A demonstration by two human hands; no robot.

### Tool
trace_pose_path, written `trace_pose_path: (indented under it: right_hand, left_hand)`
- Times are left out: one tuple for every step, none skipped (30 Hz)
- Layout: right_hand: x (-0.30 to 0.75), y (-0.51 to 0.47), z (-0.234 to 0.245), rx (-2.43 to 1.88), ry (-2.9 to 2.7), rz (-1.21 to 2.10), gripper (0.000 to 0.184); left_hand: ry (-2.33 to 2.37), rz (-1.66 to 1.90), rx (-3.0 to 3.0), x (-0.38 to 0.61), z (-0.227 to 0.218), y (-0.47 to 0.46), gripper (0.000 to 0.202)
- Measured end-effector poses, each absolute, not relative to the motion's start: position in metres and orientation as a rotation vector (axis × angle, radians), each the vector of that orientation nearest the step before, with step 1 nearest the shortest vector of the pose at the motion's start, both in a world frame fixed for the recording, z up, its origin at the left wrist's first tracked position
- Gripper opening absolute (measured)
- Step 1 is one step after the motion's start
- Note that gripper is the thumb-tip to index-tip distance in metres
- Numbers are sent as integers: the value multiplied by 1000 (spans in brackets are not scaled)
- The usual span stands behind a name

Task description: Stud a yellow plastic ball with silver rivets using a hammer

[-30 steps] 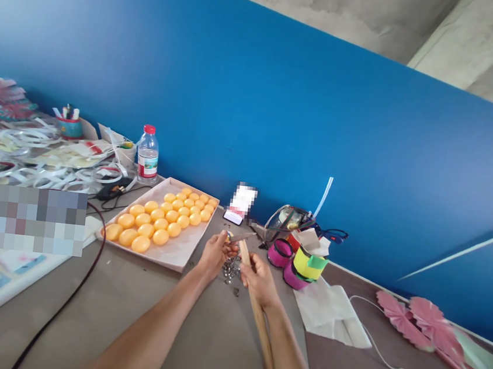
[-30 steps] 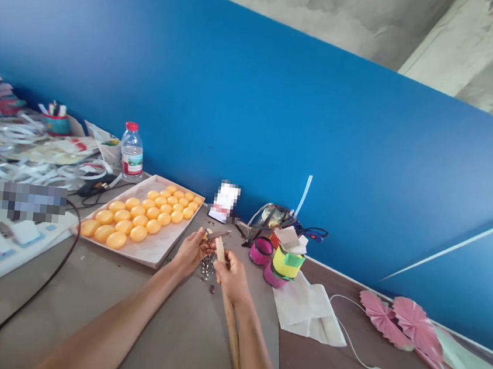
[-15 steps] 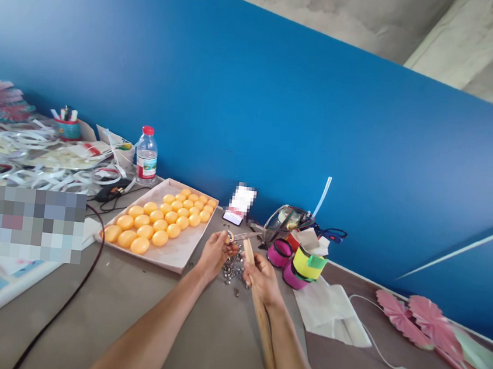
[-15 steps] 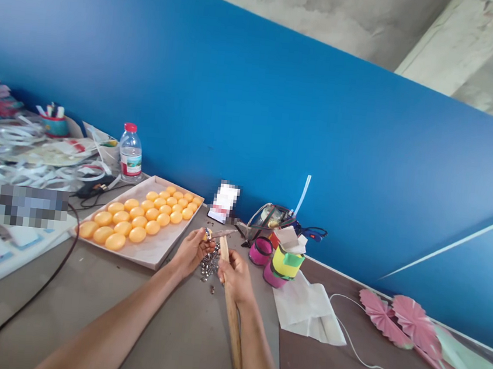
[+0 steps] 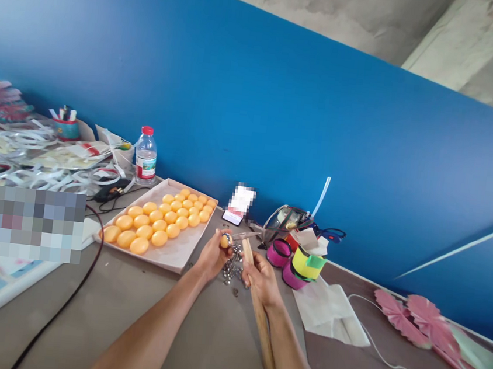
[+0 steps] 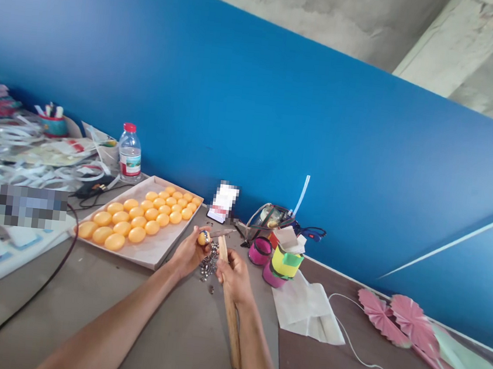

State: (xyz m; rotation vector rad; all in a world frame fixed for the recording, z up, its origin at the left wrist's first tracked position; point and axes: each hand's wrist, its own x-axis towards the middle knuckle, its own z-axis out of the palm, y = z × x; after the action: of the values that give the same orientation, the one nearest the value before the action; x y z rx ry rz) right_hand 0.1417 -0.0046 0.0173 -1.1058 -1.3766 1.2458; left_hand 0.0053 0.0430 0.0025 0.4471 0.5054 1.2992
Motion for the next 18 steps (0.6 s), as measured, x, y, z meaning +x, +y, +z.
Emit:
trace_pose_path:
  right_hand:
    - [142, -5, 18, -1106, -1380, 1238, 36]
    - [142, -5, 18, -1118, -1389, 1231, 35]
    - [142, -5, 17, -1139, -1402, 1226, 34]
    - [142, -5, 17, -1161, -1415, 1223, 33]
    - [142, -5, 17, -1175, -1422, 1223, 33]
    - [142, -5, 17, -1175, -1422, 1225, 32]
    - [142, -5, 17, -1160, -1413, 1224, 33]
    - [142, -6, 18, -1137, -1402, 1222, 33]
    - [142, -6, 18, -1115, -1393, 1218, 34]
    - [142, -6, 19, -1106, -1390, 1213, 34]
    - [141, -6, 20, -1115, -1399, 1208, 33]
    - [141, -6, 20, -1136, -1414, 1204, 32]
    - [141, -6, 20, -1159, -1425, 1206, 31]
    - [141, -5, 20, -1173, -1430, 1213, 31]
    - [141, -5, 20, -1172, -1427, 1223, 31]
    - [141, -5, 20, -1159, -1418, 1232, 33]
    - [141, -5, 20, -1139, -1405, 1238, 34]
    - [142, -5, 20, -1124, -1393, 1239, 35]
  left_hand:
    - [509, 1306, 451, 6, 1, 43, 38]
    - [512, 1315, 464, 6, 0, 44, 39]
    - [516, 1322, 483, 7, -1, 44, 39]
    - [518, 1327, 502, 7, -1, 44, 40]
    - [521, 1329, 515, 7, -1, 43, 40]
    - [524, 1329, 518, 8, -1, 43, 40]
    - [528, 1328, 511, 8, 0, 42, 40]
    - [530, 1330, 501, 8, 1, 42, 39]
    - [533, 1334, 493, 8, 2, 41, 39]
    - [537, 1335, 495, 8, 3, 41, 38]
    - [541, 1334, 508, 8, 3, 40, 38]
    - [547, 1330, 527, 9, 4, 40, 37]
    - [552, 1325, 549, 9, 4, 39, 37]
    - [553, 1319, 566, 9, 4, 39, 37]
    - [552, 1317, 573, 9, 4, 39, 38]
    - [549, 1319, 569, 9, 4, 39, 38]
    - [545, 1326, 559, 9, 3, 39, 39]
    - [539, 1333, 549, 9, 3, 39, 40]
